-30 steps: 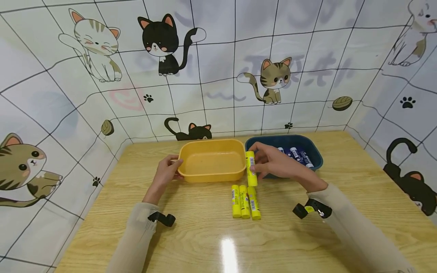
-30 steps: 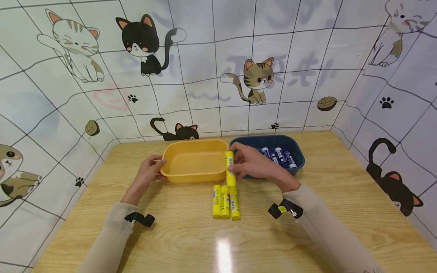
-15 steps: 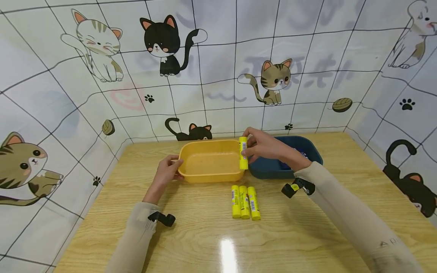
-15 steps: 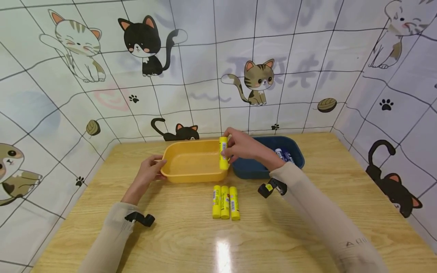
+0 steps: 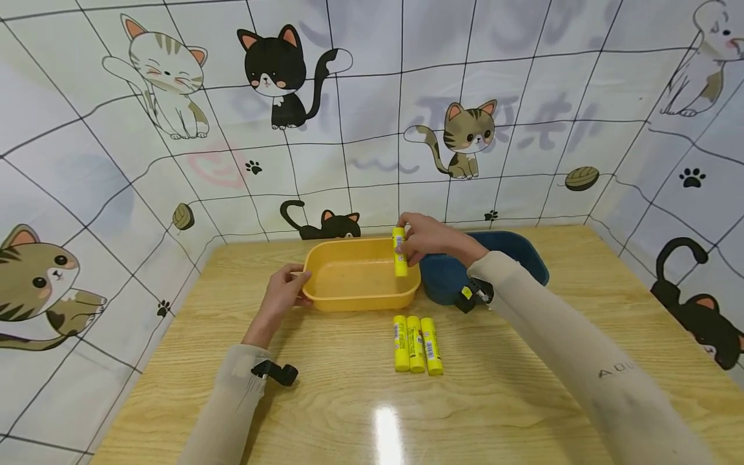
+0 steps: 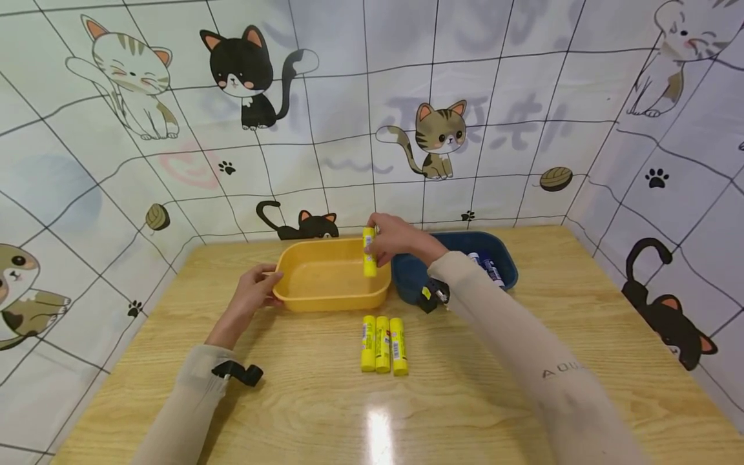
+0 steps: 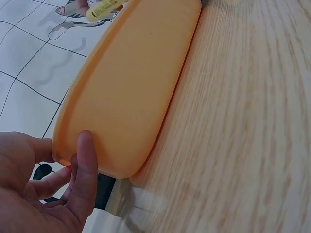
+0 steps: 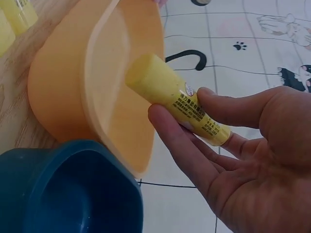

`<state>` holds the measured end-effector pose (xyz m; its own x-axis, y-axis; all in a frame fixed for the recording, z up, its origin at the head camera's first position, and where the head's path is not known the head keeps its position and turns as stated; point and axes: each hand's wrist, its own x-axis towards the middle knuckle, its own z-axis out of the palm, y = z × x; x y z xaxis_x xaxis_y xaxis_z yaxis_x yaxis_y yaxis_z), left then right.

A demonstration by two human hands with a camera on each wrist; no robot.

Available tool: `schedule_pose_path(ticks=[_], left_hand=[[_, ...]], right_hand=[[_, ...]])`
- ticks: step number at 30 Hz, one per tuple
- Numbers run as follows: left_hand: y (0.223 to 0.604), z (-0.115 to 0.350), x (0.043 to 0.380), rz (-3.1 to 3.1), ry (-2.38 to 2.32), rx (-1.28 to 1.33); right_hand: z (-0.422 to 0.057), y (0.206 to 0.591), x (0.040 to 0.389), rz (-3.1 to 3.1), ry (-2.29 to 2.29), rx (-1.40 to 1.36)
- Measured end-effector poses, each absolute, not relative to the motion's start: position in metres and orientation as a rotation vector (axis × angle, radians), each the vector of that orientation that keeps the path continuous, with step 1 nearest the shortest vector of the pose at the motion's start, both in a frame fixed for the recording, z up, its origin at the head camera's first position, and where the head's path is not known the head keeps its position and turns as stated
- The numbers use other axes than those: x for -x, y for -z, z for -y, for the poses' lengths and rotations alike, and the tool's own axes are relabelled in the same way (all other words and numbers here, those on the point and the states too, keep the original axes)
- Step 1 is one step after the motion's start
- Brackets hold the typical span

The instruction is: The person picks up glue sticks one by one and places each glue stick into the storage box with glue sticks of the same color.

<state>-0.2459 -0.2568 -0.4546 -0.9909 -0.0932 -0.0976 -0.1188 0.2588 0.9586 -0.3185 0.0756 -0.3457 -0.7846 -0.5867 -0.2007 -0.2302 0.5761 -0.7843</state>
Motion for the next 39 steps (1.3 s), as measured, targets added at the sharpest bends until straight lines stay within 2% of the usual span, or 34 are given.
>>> schedule_pose_path(ticks=[15,22,27,34,39], left_hand=[[0.456,0.259,0.246,-2.468,-1.894,0.205],[0.452,0.258,0.247,-2.426,-1.918,0.228],[0.433,0.251,0.238,-2.394,-1.912,0.237],[0.456,0.258,0.249,-2.454,-1.909,0.213],[0.457,0.259,0.248,-2.459,-1.909,0.209]], right_hand=[[-0.046,0.372,0.344,-2.546,0.677,0.526],[-0.036,0.381,0.342,-2.601,0.484,0.532],[-0.032,0.385,0.339,-2.6,0.402,0.523],[-0.026,0.391,0.337,-2.65,0.405,0.495],[-0.022,0.394,0.337,-2.675,0.396,0.48]])
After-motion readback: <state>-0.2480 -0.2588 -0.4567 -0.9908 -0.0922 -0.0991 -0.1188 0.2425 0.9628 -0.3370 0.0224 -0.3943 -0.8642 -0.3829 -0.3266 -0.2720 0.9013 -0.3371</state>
